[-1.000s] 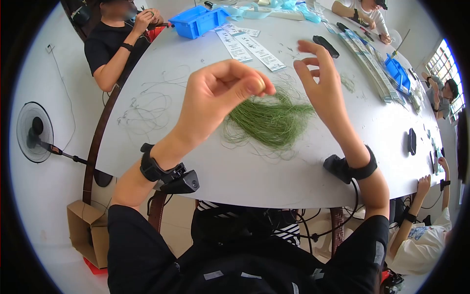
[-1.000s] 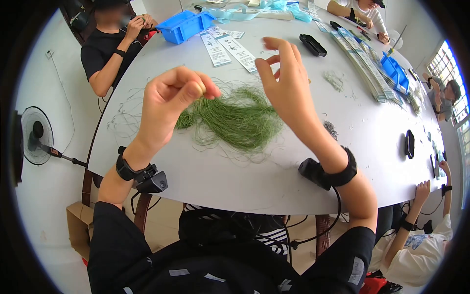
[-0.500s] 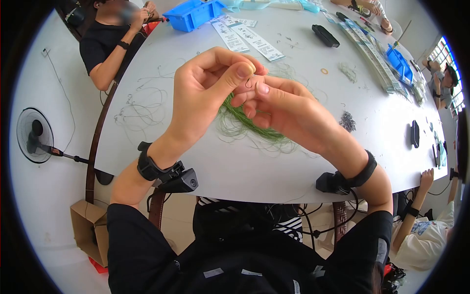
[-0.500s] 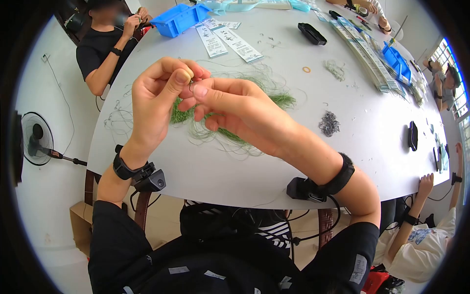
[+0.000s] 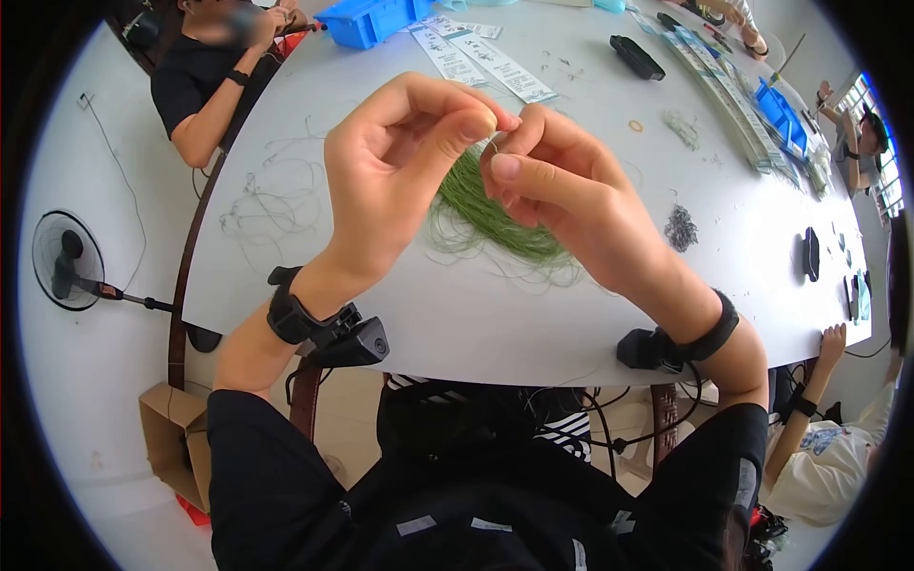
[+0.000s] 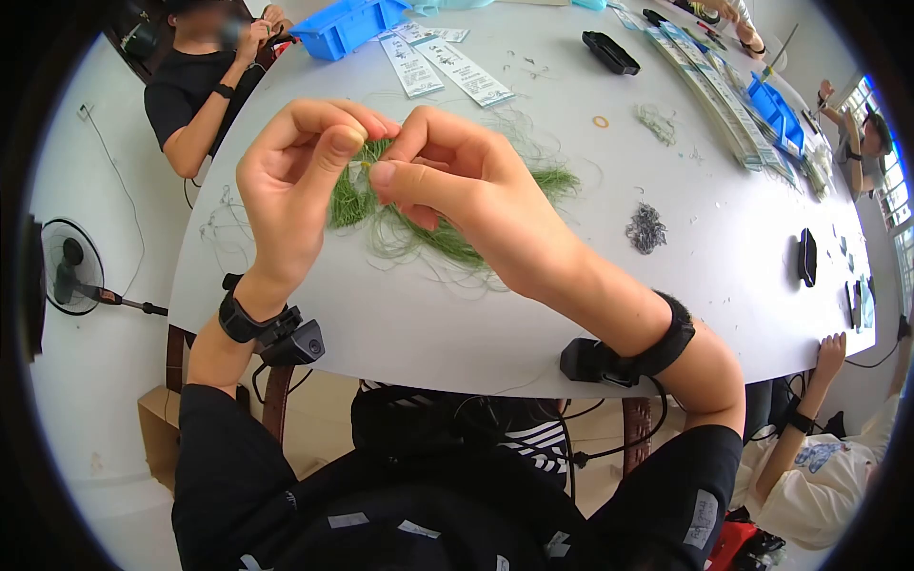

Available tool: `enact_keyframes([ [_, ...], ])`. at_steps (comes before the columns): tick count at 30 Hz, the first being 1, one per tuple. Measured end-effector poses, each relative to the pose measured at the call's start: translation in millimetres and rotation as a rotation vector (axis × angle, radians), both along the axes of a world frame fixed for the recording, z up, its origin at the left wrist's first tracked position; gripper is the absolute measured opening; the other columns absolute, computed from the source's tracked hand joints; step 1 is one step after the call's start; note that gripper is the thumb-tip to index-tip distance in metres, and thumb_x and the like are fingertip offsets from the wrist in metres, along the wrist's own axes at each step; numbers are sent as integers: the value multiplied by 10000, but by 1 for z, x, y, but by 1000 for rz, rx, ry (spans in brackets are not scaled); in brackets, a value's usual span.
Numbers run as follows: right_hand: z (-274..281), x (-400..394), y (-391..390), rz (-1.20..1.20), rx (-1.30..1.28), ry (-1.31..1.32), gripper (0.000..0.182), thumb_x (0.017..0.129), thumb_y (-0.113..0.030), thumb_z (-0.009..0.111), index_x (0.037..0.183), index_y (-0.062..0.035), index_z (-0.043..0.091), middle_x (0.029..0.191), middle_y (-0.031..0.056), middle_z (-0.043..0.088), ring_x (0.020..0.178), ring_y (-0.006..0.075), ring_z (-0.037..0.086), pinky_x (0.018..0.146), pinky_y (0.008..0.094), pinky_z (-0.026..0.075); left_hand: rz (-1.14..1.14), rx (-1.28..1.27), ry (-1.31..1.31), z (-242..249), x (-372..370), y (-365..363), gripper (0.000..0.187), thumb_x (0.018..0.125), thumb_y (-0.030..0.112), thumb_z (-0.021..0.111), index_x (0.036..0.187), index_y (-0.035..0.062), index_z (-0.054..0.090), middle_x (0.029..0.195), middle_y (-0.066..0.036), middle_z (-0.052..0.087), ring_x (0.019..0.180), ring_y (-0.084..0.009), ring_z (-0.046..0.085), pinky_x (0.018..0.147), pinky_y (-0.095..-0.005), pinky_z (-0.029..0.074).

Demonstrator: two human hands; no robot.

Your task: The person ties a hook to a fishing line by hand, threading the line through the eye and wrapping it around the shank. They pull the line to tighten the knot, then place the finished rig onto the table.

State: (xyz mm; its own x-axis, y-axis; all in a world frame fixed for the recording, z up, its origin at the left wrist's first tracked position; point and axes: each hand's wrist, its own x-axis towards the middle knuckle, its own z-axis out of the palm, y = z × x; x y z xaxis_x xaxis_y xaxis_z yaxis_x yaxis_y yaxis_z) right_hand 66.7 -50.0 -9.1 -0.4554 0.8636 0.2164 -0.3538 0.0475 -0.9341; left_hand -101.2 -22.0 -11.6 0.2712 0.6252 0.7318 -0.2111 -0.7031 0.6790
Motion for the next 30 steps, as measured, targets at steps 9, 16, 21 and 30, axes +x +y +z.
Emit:
enact_keyframes([
  [9, -3, 2, 5, -50, 56, -51, 132, 835, -140, 589, 775, -59, 504, 726, 1, 534, 628, 51, 422, 559, 201, 329, 86, -53, 24, 1, -1, 3, 154, 873, 128, 575, 877, -26, 568, 895, -104, 618, 886, -190, 605, 838, -298, 459],
  [16, -3, 3, 4, -116, 31, -120, 143, 833, -141, 587, 757, -58, 499, 704, -12, 521, 628, 43, 417, 554, 197, 326, 102, -163, -37, -1, 0, 7, 158, 869, 126, 583, 889, -31, 588, 900, -117, 634, 890, -167, 606, 850, -280, 457],
  [21, -3, 2, 3, -179, 114, -194, 163, 834, -144, 591, 744, -47, 496, 696, -24, 514, 640, 26, 425, 547, 192, 329, 114, -183, -64, -2, 0, 8, 140, 863, 106, 587, 886, -32, 589, 902, -128, 640, 896, -164, 606, 850, -274, 461],
  [30, 0, 3, 1, -152, 66, -294, 232, 861, -177, 576, 1014, -4, 565, 845, 41, 581, 710, 67, 478, 651, 206, 390, -9, -217, -32, 0, 1, 3, 168, 888, 162, 558, 883, -6, 568, 941, -97, 612, 941, -196, 587, 880, -313, 435],
])
